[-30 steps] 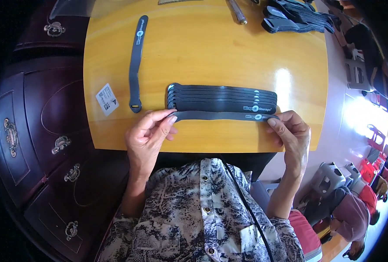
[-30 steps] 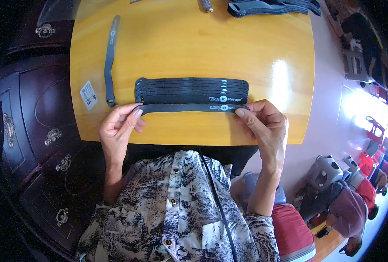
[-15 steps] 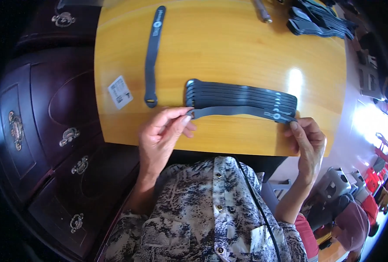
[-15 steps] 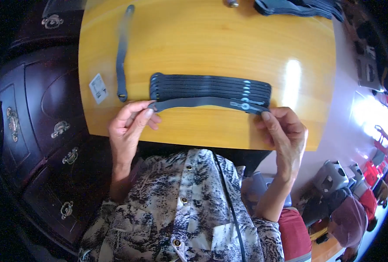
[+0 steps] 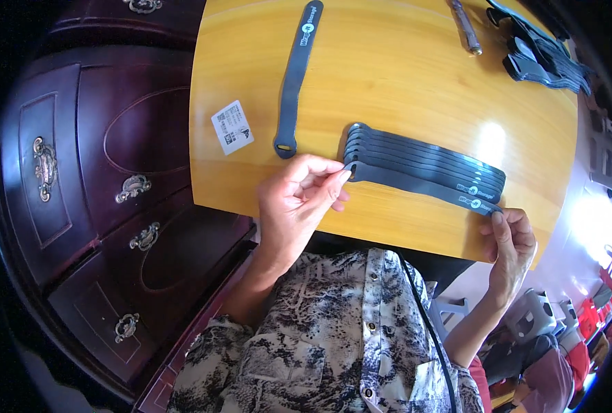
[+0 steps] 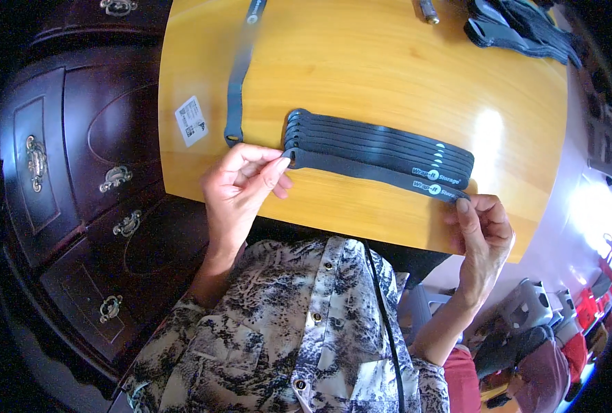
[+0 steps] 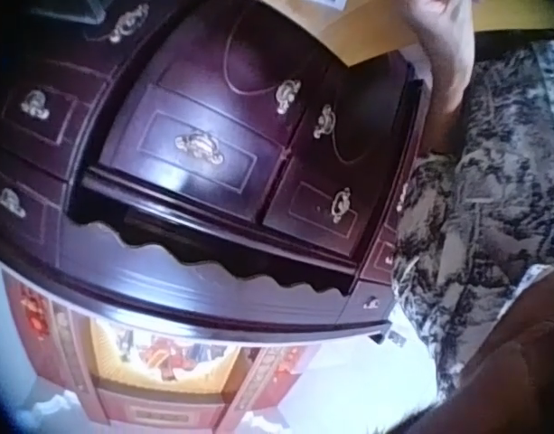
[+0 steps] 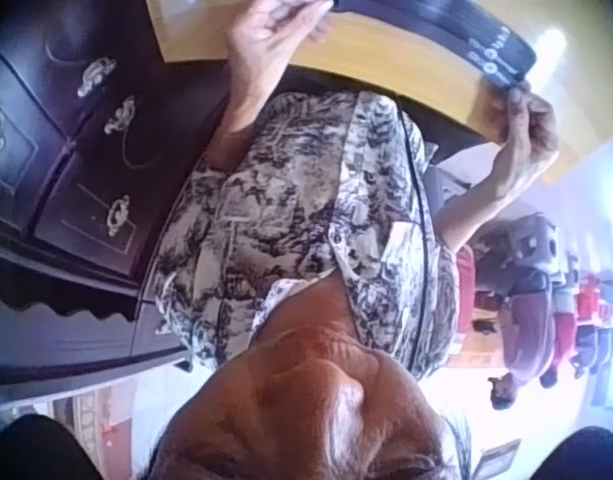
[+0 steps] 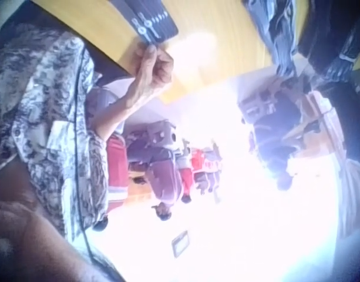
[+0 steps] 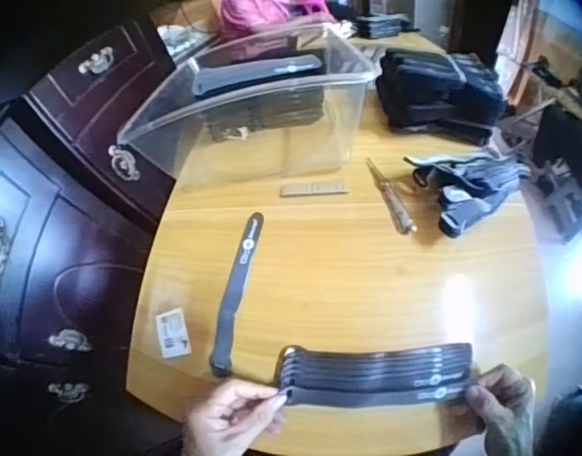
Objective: Folding and stacking black fabric straps on a wooden table.
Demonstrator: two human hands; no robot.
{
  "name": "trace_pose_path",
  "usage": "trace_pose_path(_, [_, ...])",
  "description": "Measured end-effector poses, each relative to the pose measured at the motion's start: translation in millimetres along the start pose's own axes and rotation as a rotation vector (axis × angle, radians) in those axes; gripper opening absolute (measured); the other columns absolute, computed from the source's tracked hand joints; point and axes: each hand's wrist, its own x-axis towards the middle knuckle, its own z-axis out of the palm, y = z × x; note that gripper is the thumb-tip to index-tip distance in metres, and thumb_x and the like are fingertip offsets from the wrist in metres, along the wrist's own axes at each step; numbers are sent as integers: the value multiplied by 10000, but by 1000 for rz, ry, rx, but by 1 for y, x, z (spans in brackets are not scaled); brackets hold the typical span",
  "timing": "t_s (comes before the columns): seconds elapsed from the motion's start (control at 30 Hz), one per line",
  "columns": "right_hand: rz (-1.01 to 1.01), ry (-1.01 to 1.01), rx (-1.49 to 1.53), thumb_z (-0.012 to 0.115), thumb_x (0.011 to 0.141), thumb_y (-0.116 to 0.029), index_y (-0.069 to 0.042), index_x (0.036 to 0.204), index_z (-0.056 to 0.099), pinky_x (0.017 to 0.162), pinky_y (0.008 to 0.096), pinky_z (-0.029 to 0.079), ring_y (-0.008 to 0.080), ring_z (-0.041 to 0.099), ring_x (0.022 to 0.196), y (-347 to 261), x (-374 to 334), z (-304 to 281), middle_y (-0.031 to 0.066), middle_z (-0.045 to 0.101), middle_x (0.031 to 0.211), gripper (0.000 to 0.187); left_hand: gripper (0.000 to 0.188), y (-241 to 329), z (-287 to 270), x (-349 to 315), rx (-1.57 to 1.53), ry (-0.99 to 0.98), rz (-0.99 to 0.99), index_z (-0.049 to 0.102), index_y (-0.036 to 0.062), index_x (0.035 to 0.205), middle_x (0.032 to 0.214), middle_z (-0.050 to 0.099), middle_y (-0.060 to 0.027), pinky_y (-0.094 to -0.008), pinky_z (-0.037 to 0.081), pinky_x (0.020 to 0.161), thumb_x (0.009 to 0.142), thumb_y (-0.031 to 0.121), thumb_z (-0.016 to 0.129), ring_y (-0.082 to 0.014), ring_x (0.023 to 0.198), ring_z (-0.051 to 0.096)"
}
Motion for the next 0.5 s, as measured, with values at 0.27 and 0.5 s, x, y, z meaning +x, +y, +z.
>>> trace_pose_path(0.27, [-22,-17,1,674,878,-173,-62,836,612,387,170,234,3,372,433,2,1,0,-1,603,641,133,71,-3,0,2,101,-21,-16,590,-26,924,806,647,-70,-209,511,551,863,-36,625,-100,666,634])
trace_pose_path(0.5, [-40,-8,-9,673,879,-172,-61,835,610,390,165,243,3,381,436,4,3,-1,4,605,637,135,62,-2,0,3,108,-24,-27,582,-22,913,796,645,-71,-210,508,546,867,-32,621,-97,663,633])
